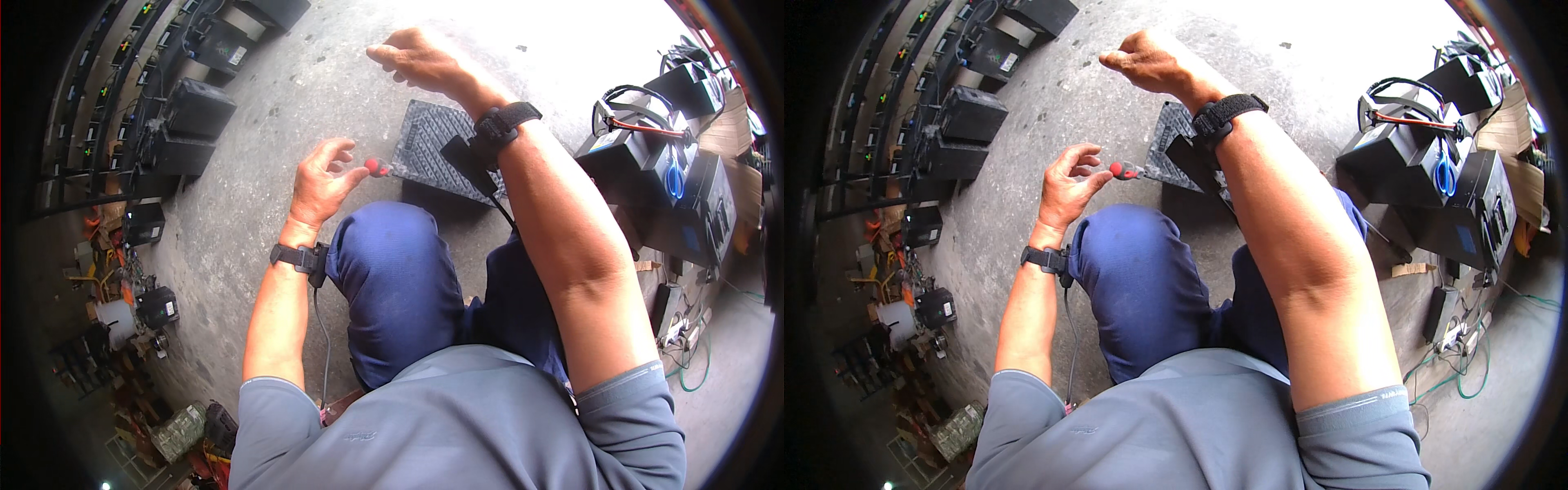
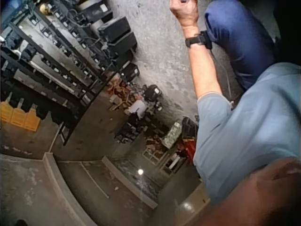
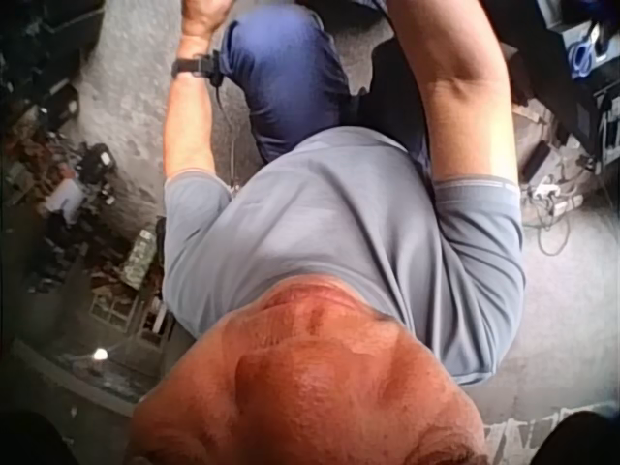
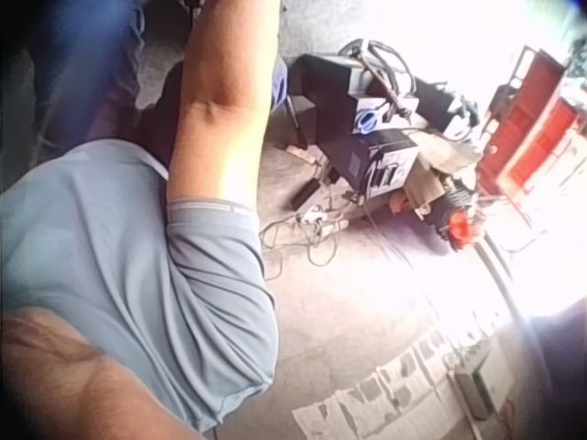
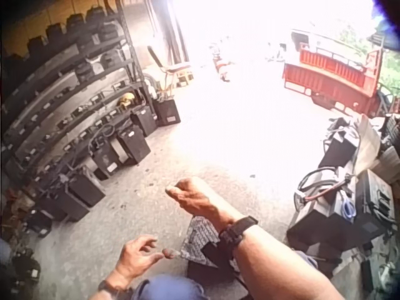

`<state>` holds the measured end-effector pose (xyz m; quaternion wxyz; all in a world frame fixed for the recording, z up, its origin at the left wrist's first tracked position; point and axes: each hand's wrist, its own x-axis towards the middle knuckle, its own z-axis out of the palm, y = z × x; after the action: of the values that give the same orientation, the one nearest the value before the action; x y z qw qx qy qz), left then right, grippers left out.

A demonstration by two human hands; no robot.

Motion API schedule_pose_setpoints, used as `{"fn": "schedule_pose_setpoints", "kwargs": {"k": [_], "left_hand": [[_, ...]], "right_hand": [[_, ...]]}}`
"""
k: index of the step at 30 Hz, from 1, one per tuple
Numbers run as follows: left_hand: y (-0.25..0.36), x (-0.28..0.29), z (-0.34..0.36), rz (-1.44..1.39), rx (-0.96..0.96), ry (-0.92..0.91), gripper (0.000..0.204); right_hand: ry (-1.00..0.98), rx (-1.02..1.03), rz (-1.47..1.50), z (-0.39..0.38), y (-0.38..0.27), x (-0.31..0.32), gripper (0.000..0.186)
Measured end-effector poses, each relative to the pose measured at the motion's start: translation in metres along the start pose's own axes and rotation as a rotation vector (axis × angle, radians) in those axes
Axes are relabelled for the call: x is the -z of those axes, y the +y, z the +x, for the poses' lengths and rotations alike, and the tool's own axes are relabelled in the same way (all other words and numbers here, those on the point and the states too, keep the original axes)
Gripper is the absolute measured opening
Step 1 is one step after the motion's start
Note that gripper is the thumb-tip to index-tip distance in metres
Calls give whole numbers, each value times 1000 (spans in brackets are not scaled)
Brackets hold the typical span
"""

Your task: Repairing or assembling small electronic components using a screwdriver.

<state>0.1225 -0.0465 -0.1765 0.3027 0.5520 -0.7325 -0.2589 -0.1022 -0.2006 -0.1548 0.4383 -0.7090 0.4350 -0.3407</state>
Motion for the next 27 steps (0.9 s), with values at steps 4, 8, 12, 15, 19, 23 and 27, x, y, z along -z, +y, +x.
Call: {"fn": "schedule_pose_setpoints", "kwargs": {"k": [4,8,12,15,19,23,27], "left_hand": [[5,-2,8,71,-6,2,40],[19,-7,19,266,87,-165,35],[23,-9,26,323,132,-223,30],[31,-15,34,444,26,-273,26],[28,-10,36,407,-154,-281,30],[34,-11,36,411,-35,-149,48],[34,-12,27,597,400,-212,60]], "right_hand": [[-28,42,-6,14,-10,15,57],[29,-11,179,43,-20,44,43],[61,-19,55,32,-34,102,48],[152,-42,38,6,-10,155,51],[274,-101,75,-12,-3,198,53],[377,-105,100,-25,15,223,54],[408,-131,170,-24,20,229,53]]}}
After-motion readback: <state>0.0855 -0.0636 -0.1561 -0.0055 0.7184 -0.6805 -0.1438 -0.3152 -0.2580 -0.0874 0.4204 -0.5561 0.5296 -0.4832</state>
